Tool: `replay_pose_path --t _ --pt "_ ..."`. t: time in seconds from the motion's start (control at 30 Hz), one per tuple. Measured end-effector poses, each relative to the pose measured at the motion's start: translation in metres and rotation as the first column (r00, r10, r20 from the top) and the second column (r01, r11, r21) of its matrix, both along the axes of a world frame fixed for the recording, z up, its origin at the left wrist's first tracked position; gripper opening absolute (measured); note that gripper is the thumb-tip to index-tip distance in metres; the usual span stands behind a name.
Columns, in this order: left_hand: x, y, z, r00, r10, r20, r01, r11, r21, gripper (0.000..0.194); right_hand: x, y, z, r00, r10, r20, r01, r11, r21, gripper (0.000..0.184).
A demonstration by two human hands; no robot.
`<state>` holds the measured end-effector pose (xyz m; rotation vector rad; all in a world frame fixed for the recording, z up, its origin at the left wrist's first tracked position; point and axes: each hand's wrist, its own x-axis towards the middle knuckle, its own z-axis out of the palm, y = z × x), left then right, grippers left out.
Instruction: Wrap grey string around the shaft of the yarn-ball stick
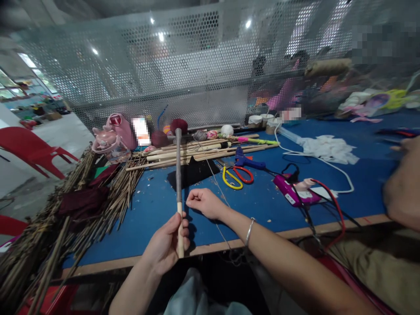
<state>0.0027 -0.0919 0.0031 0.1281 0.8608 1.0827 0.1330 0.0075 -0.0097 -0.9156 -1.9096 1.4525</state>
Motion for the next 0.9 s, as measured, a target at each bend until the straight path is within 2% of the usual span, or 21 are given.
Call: replay_pose_path --t 0.1,0.2,0.3,0.43,0.57,0.67,0.73,0.9 --pt "0.001 0.000 0.000 0.999 0.023 0.035 -0.023 1.000 -0.009 0.018 -0.002 0.000 0.000 1.000 -0.010 -0.008 0.010 1.000 -0.018 0.018" --pt "0.003 0.000 0.002 0.996 0.078 -0.033 -0.077 0.997 0.029 0.022 -0.003 -0.001 0.001 1.000 -0.007 -0.008 0.007 0.999 -0.036 0.018" --pt "0.005 0.000 0.002 0.991 0.089 -0.100 -0.082 0.994 0.078 0.024 -0.003 -0.001 0.001 1.000 -0.019 -0.021 0.018 0.999 -0.046 0.018" --pt "0.004 0.000 -0.001 0.991 0.087 -0.102 -0.078 0.993 0.086 0.018 -0.002 -0.001 0.001 0.999 -0.034 -0.033 0.032 0.998 -0.052 0.018" --pt "0.002 0.001 -0.003 1.000 0.002 0.008 -0.002 1.000 0.026 0.016 -0.002 0.000 0.001 0.999 -0.023 -0.045 0.021 0.998 -0.055 0.018" --pt "-0.001 0.003 0.002 0.985 0.023 0.170 -0.015 0.999 -0.045 0.017 -0.002 0.000 0.001 0.999 -0.014 -0.048 0.011 0.998 -0.065 0.018" --pt "-0.002 0.004 0.006 0.975 0.057 0.215 -0.041 0.996 -0.079 0.019 -0.003 0.000 0.001 0.999 -0.013 -0.051 0.009 0.997 -0.079 0.019" --pt "0.001 0.005 0.011 0.993 0.121 0.006 -0.121 0.993 -0.015 0.017 -0.003 0.000 0.000 0.998 -0.020 -0.064 0.013 0.995 -0.103 0.020"
